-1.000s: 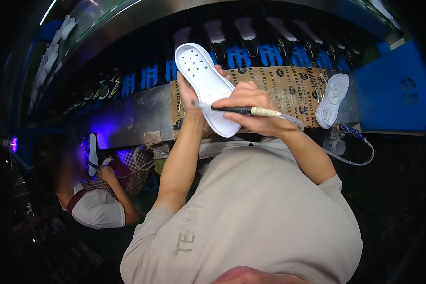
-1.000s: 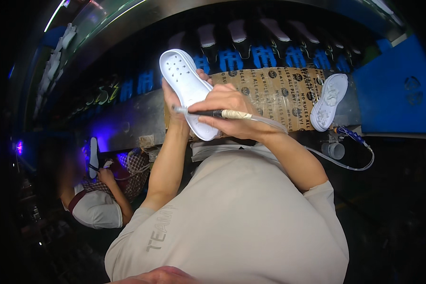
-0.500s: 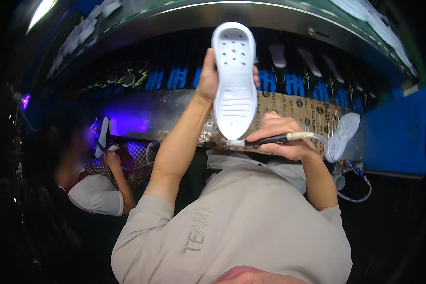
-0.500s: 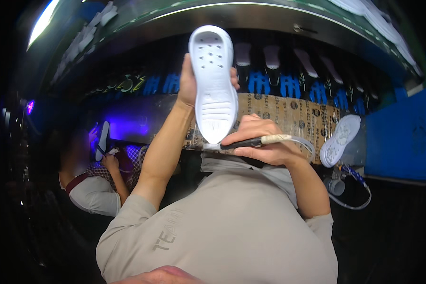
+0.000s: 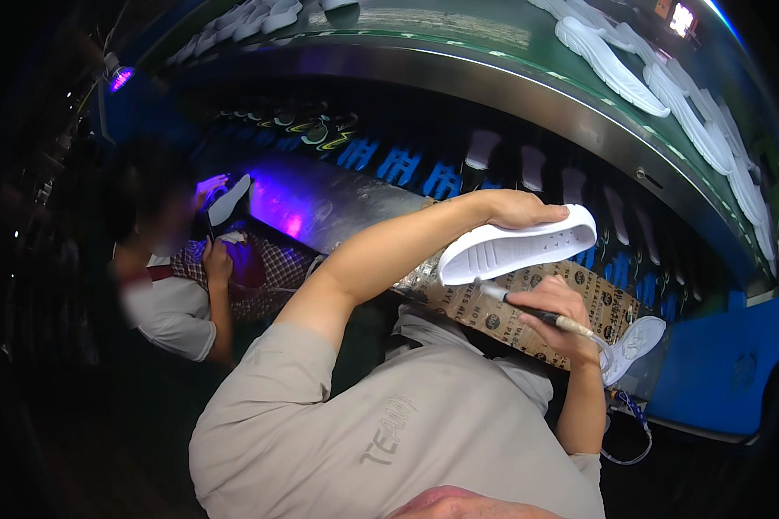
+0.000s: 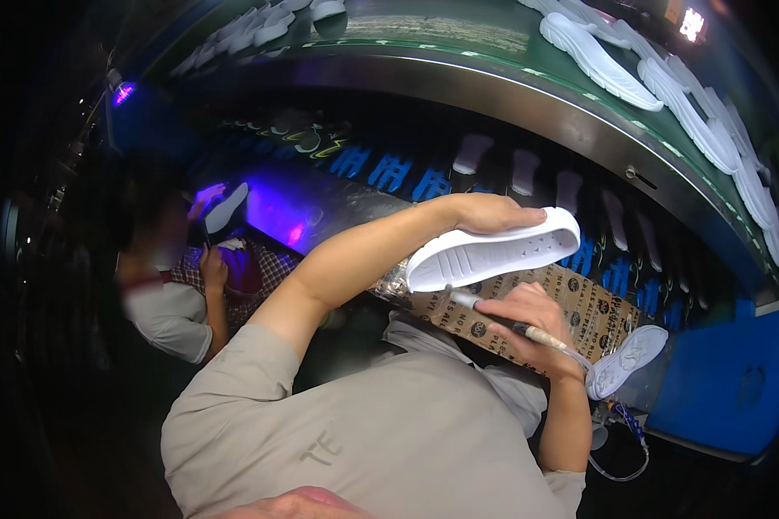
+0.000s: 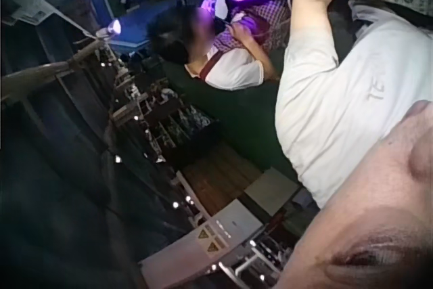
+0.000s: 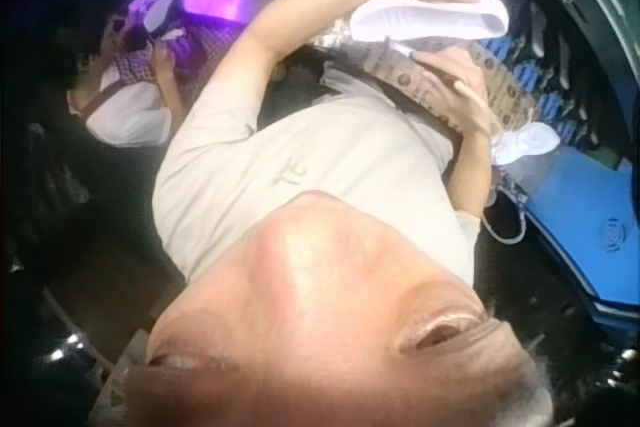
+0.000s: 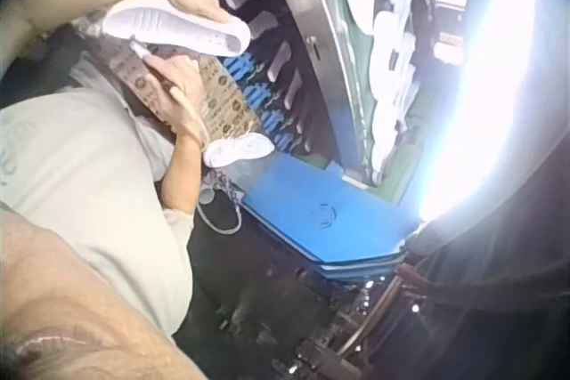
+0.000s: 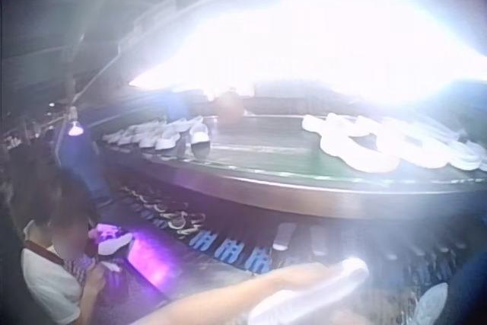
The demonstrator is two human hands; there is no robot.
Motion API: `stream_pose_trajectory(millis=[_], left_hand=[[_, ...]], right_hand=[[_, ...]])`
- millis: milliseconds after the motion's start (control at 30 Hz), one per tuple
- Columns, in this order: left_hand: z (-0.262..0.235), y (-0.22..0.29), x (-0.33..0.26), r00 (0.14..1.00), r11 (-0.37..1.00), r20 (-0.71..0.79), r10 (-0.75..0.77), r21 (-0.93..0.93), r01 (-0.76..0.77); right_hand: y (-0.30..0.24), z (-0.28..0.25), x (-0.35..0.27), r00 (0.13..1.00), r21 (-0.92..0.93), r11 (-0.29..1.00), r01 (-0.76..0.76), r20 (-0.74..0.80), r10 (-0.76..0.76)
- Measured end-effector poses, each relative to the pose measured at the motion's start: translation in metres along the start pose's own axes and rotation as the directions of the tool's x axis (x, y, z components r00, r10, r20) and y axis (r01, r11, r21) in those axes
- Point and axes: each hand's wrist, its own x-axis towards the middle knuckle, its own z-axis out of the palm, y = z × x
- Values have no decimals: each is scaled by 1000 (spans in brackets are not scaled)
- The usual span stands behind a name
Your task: The person repeatedly picks up white slip-on shoes from a conveyor belt, applies a substance to the insole with a brush, and places the shoes back on the belt. The process is continuous and repetitive.
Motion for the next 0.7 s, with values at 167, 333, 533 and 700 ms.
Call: stream_pose_trajectory(millis=[167, 333, 533, 700], left_hand=[[-2, 4, -6, 990, 980, 101, -99, 182, 80], [4, 13, -22, 985, 978, 71, -160, 145, 149], [4, 22, -40, 984, 972, 56, -172, 170, 160], [6, 11, -43, 978, 964, 27, -209, 172, 201]], right_hand=[[1, -7, -6, 999, -75, 997, 17, 36, -14], [7, -20, -25, 989, -154, 988, -12, -148, -11], [16, -30, -41, 966, -200, 979, 29, -246, -79], [19, -51, -52, 997, -90, 995, 32, -68, -38]])
